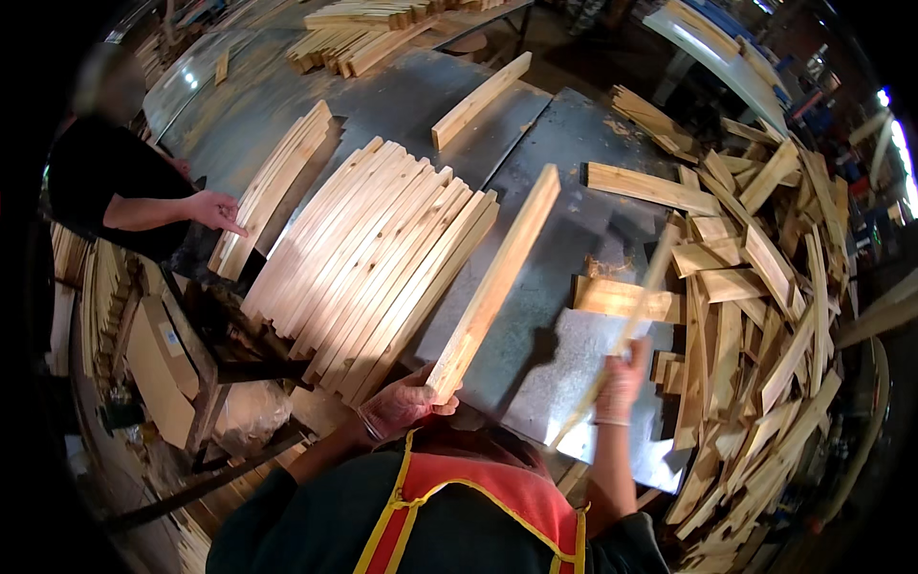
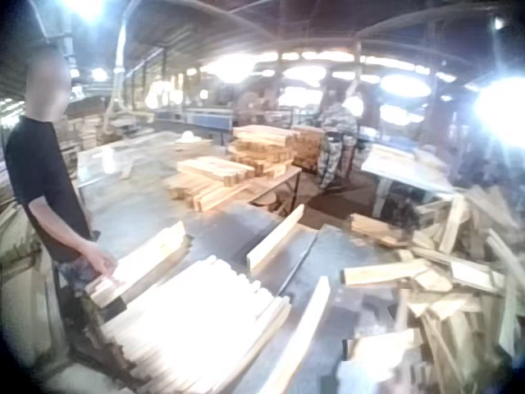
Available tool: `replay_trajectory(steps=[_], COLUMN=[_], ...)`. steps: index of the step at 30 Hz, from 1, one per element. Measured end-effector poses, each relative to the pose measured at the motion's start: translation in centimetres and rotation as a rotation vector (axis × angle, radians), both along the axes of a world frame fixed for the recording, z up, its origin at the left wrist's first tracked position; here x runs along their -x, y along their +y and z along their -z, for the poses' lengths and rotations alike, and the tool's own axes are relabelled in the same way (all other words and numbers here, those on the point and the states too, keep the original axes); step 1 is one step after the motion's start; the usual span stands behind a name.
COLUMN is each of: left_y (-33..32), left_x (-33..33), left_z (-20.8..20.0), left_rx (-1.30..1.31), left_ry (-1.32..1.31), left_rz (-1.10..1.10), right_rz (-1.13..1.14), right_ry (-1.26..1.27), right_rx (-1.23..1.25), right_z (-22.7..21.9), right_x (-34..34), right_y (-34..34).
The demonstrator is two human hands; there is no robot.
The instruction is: The person sorts wooden planks on a metal table, picking them up from a pile and arranging them into neat stacks. The person handles the wood by hand, moving pieces from a disorganized pile to a structured stack while another person works nearby.
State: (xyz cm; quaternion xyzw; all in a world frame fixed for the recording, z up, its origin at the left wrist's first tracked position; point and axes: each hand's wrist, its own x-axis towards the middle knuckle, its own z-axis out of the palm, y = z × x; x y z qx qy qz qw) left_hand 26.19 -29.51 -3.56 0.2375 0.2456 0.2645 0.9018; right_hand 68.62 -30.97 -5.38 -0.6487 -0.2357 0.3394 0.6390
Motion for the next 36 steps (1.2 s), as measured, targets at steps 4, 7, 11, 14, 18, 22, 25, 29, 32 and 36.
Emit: replay_trajectory(steps=[4, 7, 11, 14, 18, 22, 25, 29, 32, 36], left_y=[-1.3, -2.6, -2.8, -2.6, -2.0, -0.1, 1.4, 2.2, 1.7, 1.7], left_x=[2.4, 1.4, 1.4, 2.9, 3.5, 1.6, -0.3, -0.8, -0.2, -1.0], left_z=[-1.0, -1.0, -3.4, -0.5, -2.6, -5.1, -3.6, -1.5, -1.3, -0.3], left_rx=[-0.037, -0.127, 0.013, 0.110, -0.525, -1.213, -1.331, -1.462, -1.428, -1.478], left_ry=[0.252, 0.219, 0.224, 0.259, 1.008, 1.524, 1.786, 1.976, 1.989, 2.055], left_rz=[0.064, 0.074, 0.078, 0.150, 0.073, 0.004, 0.140, 0.264, 0.201, 0.152], right_rz=[-0.168, -0.251, -0.069, -0.484, -0.391, -0.612, -0.914, -1.038, -0.945, -0.947], right_ry=[0.318, 0.605, 0.787, 1.084, 0.665, -0.011, -0.038, 0.306, -1.012, -1.669], right_rx=[-0.006, -0.014, 0.036, 0.161, 0.217, 0.493, 0.366, 0.135, 0.374, 0.842], right_z=[-2.5, -2.8, -1.2, 2.5, -0.2, -2.9, 0.0, 4.4, -0.3, -2.4], right_x=[17.1, 24.0, 26.1, 21.0, 22.1, 25.8, 25.9, 13.7, -0.2, -11.3], right_y=[1.6, 3.5, 4.3, 4.9, 4.8, 5.0, 6.8, 10.0, 13.9, 14.2])
